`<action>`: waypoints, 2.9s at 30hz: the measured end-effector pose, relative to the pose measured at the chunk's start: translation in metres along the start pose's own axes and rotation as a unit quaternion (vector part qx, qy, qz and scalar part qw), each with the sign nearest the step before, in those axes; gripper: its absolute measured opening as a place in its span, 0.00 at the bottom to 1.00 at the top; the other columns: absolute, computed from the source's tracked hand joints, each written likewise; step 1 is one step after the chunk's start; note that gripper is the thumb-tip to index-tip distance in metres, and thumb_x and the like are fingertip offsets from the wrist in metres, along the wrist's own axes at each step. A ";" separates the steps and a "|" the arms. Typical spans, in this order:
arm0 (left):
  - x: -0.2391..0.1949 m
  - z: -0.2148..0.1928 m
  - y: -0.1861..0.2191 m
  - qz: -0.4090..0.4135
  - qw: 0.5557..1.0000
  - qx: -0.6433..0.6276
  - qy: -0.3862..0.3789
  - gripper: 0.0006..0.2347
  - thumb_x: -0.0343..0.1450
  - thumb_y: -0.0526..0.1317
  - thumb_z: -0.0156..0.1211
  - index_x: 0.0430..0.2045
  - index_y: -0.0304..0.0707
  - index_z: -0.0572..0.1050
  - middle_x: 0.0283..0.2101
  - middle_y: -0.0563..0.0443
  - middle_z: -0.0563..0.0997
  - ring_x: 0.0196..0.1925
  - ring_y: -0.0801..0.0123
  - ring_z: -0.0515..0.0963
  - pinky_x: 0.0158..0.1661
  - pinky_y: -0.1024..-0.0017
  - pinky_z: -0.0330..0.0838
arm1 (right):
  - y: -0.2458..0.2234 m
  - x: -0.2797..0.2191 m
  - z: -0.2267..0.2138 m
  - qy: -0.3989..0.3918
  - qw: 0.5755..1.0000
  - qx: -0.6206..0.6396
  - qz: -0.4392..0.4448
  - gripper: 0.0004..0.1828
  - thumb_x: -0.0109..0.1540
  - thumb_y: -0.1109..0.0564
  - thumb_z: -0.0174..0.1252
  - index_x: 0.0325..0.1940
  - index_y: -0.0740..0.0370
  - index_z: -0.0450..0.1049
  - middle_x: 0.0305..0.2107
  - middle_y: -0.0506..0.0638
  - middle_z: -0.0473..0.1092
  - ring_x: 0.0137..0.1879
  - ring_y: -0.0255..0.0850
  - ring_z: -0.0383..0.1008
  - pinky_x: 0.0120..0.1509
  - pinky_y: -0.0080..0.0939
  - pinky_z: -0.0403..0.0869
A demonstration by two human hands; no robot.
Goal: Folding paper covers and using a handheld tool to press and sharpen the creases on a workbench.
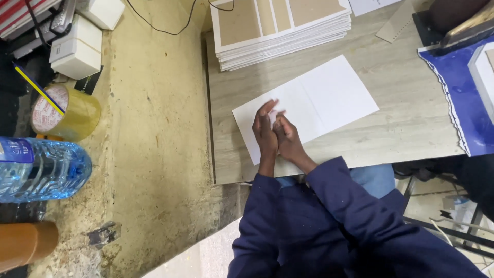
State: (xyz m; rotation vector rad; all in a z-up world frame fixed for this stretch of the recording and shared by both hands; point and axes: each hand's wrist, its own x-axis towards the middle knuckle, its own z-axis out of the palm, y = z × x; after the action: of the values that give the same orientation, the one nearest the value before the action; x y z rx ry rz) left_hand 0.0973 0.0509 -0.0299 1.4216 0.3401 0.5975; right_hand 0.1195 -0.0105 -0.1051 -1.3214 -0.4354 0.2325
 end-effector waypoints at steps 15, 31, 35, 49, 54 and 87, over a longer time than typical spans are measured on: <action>0.019 -0.063 -0.045 0.126 0.905 0.405 0.030 0.19 0.84 0.54 0.46 0.57 0.45 0.80 0.63 0.43 0.82 0.71 0.40 0.74 0.68 0.44 0.68 | -0.090 0.004 -0.100 0.020 0.926 -0.369 -0.081 0.13 0.73 0.50 0.64 0.55 0.60 0.83 0.25 0.62 0.76 0.31 0.52 0.78 0.38 0.51 0.74; 0.023 -0.059 -0.082 0.074 0.853 0.517 -0.009 0.23 0.85 0.53 0.34 0.67 0.42 0.73 0.76 0.41 0.70 0.81 0.49 0.63 0.79 0.48 0.44 | -0.001 -0.003 -0.084 -0.149 0.834 -0.524 -0.088 0.15 0.71 0.51 0.52 0.53 0.57 0.83 0.32 0.62 0.79 0.42 0.63 0.81 0.48 0.63 0.76; 0.021 -0.066 -0.085 0.094 0.848 0.522 -0.006 0.23 0.85 0.54 0.37 0.66 0.44 0.74 0.75 0.42 0.70 0.81 0.50 0.63 0.79 0.50 0.44 | -0.016 0.006 -0.097 -0.137 0.799 -0.577 -0.101 0.16 0.72 0.49 0.53 0.55 0.53 0.84 0.33 0.56 0.80 0.42 0.57 0.83 0.50 0.57 0.76; 0.015 -0.059 -0.091 0.106 0.806 0.582 -0.009 0.21 0.84 0.51 0.41 0.68 0.43 0.72 0.77 0.42 0.68 0.81 0.50 0.62 0.79 0.50 0.40 | -0.042 0.022 -0.112 -0.196 0.721 -0.665 0.010 0.19 0.70 0.54 0.54 0.62 0.43 0.82 0.38 0.53 0.82 0.48 0.52 0.85 0.57 0.54 0.76; 0.014 -0.060 -0.095 0.114 0.802 0.586 -0.005 0.21 0.84 0.51 0.38 0.67 0.44 0.71 0.77 0.44 0.68 0.81 0.51 0.62 0.79 0.50 0.41 | -0.023 0.110 -0.089 -0.174 0.718 -0.674 -0.011 0.16 0.70 0.54 0.58 0.60 0.43 0.86 0.38 0.56 0.83 0.46 0.55 0.86 0.58 0.57 0.77; 0.017 -0.085 -0.097 0.158 0.809 0.564 -0.049 0.20 0.84 0.49 0.41 0.69 0.48 0.73 0.76 0.49 0.70 0.81 0.54 0.64 0.79 0.53 0.48 | 0.006 0.148 -0.034 -0.139 0.712 -0.687 -0.044 0.11 0.64 0.55 0.62 0.47 0.53 0.88 0.30 0.53 0.82 0.39 0.54 0.85 0.48 0.55 0.76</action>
State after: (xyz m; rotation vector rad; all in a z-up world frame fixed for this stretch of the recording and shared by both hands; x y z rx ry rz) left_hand 0.0816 0.1264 -0.1345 2.6981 0.3957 0.5993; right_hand 0.2672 0.0211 -0.0913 -2.7503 -1.0292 -0.0311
